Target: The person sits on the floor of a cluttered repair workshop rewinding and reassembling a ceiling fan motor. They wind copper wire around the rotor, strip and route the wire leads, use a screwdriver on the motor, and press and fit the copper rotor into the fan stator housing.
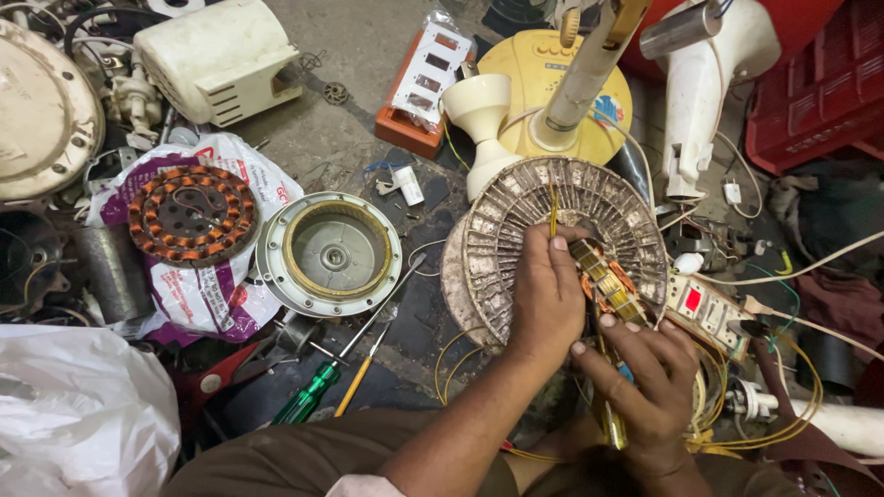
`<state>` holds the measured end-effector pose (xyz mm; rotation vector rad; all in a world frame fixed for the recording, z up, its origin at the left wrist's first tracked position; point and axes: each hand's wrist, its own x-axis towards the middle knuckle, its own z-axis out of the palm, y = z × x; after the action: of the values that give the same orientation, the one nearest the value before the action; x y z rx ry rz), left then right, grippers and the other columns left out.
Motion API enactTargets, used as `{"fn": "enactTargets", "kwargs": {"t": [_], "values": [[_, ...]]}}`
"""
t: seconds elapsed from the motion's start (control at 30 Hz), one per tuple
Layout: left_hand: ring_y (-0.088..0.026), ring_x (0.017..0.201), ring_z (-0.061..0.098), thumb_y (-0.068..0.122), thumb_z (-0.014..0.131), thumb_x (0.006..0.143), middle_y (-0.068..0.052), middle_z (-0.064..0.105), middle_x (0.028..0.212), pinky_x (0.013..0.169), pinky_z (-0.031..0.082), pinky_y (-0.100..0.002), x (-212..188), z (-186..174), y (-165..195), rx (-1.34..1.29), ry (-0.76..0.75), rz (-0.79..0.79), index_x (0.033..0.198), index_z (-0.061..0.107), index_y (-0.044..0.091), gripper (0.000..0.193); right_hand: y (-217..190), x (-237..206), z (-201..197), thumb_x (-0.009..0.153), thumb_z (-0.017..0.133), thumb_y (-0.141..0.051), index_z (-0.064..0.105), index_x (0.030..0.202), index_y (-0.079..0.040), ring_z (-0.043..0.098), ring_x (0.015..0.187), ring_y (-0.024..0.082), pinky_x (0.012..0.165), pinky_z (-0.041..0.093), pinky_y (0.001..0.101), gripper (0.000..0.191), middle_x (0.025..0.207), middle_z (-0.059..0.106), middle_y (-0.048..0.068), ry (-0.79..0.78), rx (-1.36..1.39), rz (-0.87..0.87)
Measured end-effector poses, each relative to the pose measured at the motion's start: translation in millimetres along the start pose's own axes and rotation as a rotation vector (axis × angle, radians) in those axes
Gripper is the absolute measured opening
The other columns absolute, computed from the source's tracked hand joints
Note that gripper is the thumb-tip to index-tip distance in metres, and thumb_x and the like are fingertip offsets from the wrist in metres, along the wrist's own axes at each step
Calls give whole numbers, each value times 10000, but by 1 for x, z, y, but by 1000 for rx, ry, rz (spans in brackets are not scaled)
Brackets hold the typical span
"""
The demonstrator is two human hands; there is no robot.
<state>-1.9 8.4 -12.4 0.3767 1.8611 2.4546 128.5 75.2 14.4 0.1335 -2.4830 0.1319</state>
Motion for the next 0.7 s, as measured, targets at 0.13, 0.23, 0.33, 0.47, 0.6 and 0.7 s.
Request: {"fn": "enactTargets", "kwargs": {"t": [0.13, 0.23, 0.33, 0.47, 0.6, 0.7], "values": [[-256, 999, 691, 169, 359, 1116, -127, 689, 1086, 906, 539, -386, -1, 1, 0, -9, -27, -92, 1147, 533, 34, 223, -1, 4, -3, 804, 772, -99, 757, 1072, -207, 599, 1126, 258, 1071, 453, 488, 289, 1268, 681, 29, -1, 46, 0], [-253, 1000, 683, 174, 359, 1120, -129, 686, 1089, 910, 536, -385, -2, 1, 0, -23, -39, -111, 1147, 536, 35, 226, -2, 6, -4, 815, 773, -88, 751, 1056, -206, 609, 1125, 272, 1061, 463, 490, 270, 1254, 685, 23, 0, 70, -28], [-250, 1024, 683, 169, 360, 1122, -130, 687, 1096, 930, 530, -385, -1, 1, -1, -5, -29, -74, 1149, 530, 32, 220, -1, 5, -3, 807, 771, -91, 738, 1055, -189, 622, 1133, 292, 1072, 468, 506, 268, 1237, 680, 60, 18, 109, -10], [-253, 1015, 682, 162, 358, 1117, -131, 690, 1098, 922, 526, -389, -1, 3, -2, 26, -26, -58, 1148, 526, 25, 219, -1, 2, -2, 835, 770, -51, 687, 1064, -151, 646, 1173, 320, 1103, 488, 517, 264, 1232, 661, 101, 63, 184, 33], [-261, 1007, 686, 155, 362, 1122, -141, 688, 1086, 923, 532, -392, -2, 3, -2, 5, -21, -49, 1146, 533, 20, 220, -2, 2, -1, 854, 790, -27, 658, 1064, -116, 664, 1158, 330, 1095, 509, 516, 264, 1227, 661, 100, 85, 171, 49], [-264, 992, 687, 153, 363, 1117, -143, 694, 1086, 909, 532, -392, -1, 3, -3, 17, -20, -59, 1142, 539, 21, 222, -5, 2, -1, 835, 783, -29, 690, 1068, -133, 647, 1170, 320, 1101, 493, 511, 272, 1236, 660, 98, 62, 135, 65]]}}
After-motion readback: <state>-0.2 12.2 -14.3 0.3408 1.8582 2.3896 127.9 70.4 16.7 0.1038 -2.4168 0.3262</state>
